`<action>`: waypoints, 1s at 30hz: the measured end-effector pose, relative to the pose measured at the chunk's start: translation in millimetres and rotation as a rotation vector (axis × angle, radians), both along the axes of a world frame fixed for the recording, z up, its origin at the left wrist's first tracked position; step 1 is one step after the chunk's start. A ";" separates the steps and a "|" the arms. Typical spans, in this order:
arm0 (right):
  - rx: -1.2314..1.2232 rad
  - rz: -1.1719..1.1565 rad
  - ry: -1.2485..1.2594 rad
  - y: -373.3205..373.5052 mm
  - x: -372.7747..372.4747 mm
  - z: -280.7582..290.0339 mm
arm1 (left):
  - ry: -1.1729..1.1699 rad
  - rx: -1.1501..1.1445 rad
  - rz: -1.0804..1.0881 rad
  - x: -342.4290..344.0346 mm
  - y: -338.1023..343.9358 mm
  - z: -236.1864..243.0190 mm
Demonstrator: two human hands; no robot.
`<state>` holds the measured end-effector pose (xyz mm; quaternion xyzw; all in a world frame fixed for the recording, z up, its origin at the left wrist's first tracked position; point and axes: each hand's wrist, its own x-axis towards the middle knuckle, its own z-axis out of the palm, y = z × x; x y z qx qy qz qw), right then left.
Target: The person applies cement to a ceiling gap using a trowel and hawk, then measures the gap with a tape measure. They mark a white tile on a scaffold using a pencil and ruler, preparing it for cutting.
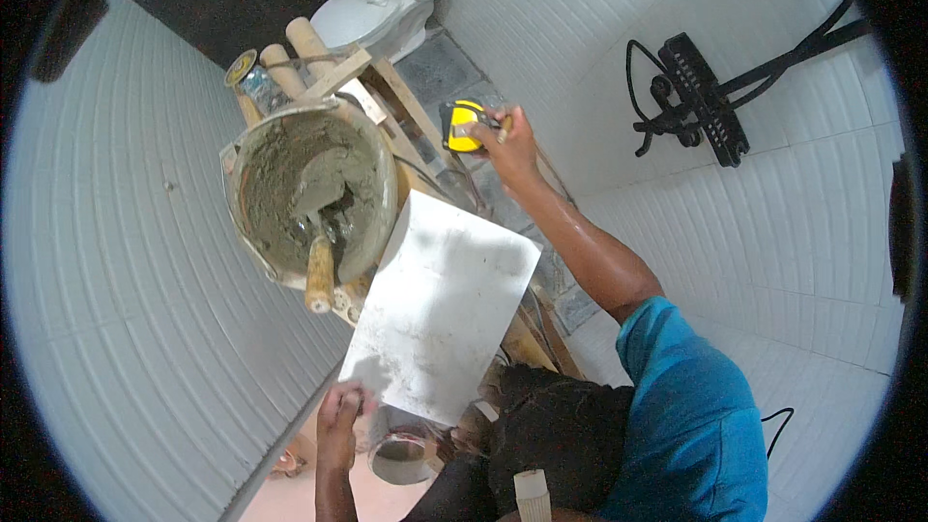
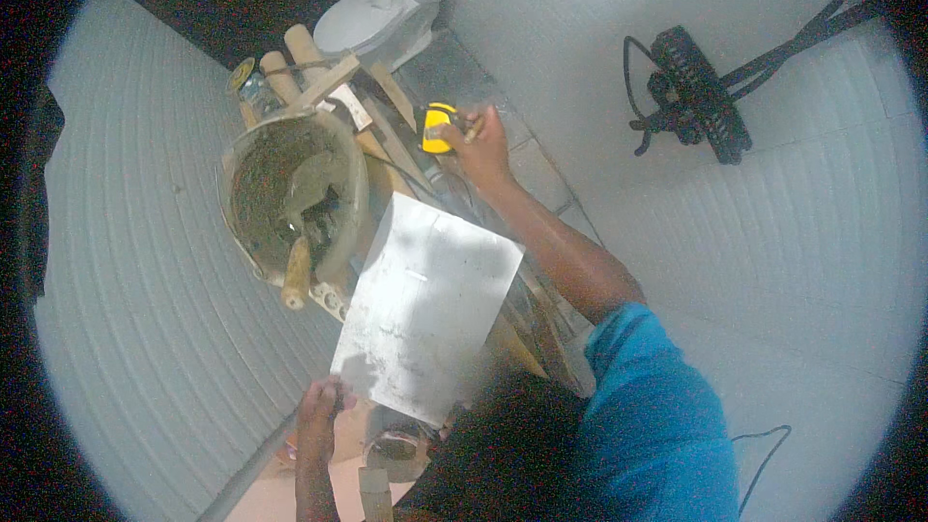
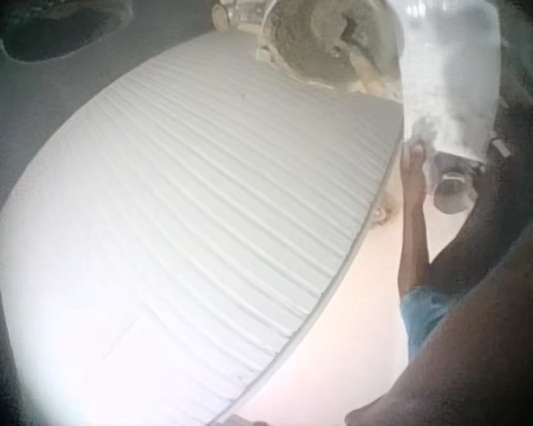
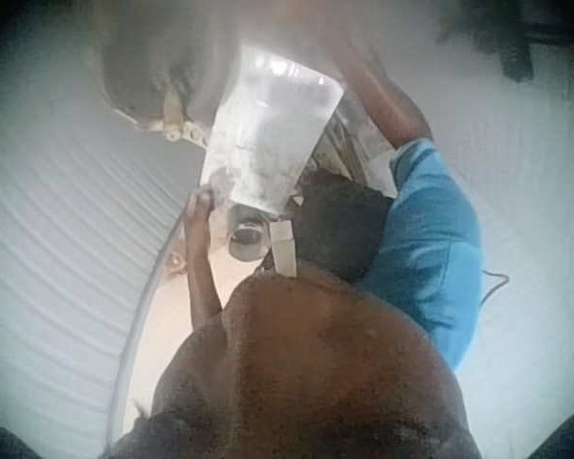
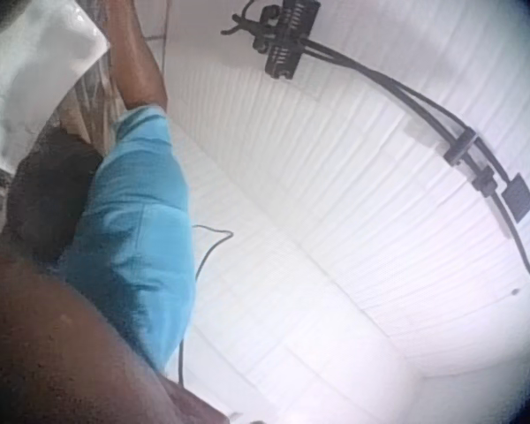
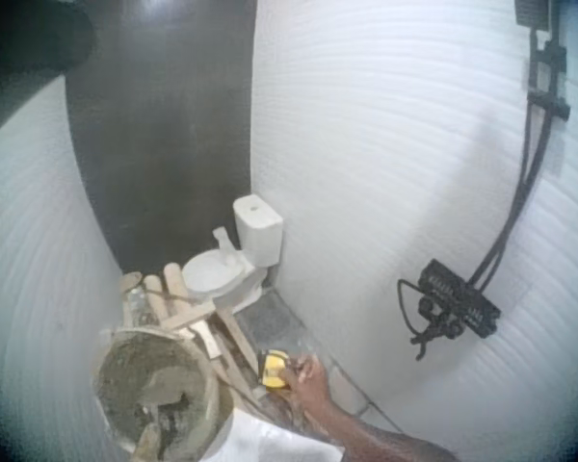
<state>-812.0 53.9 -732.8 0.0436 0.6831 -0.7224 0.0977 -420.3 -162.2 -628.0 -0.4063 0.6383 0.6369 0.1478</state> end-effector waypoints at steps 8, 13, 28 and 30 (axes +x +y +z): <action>0.314 0.106 0.455 -117.8 -97.4 -30.5 | -0.130 -0.130 0.058 64.3 -25.0 40.5; 0.218 0.142 0.409 -173.5 -140.5 -39.2 | -0.216 -0.132 0.111 108.1 -25.0 62.8; 0.514 0.295 0.588 -268.6 -171.6 -44.1 | -0.359 -0.099 0.238 209.5 -14.1 42.0; 0.558 0.250 0.576 -276.2 -177.6 -48.8 | -0.377 -0.076 0.258 217.2 -10.2 42.7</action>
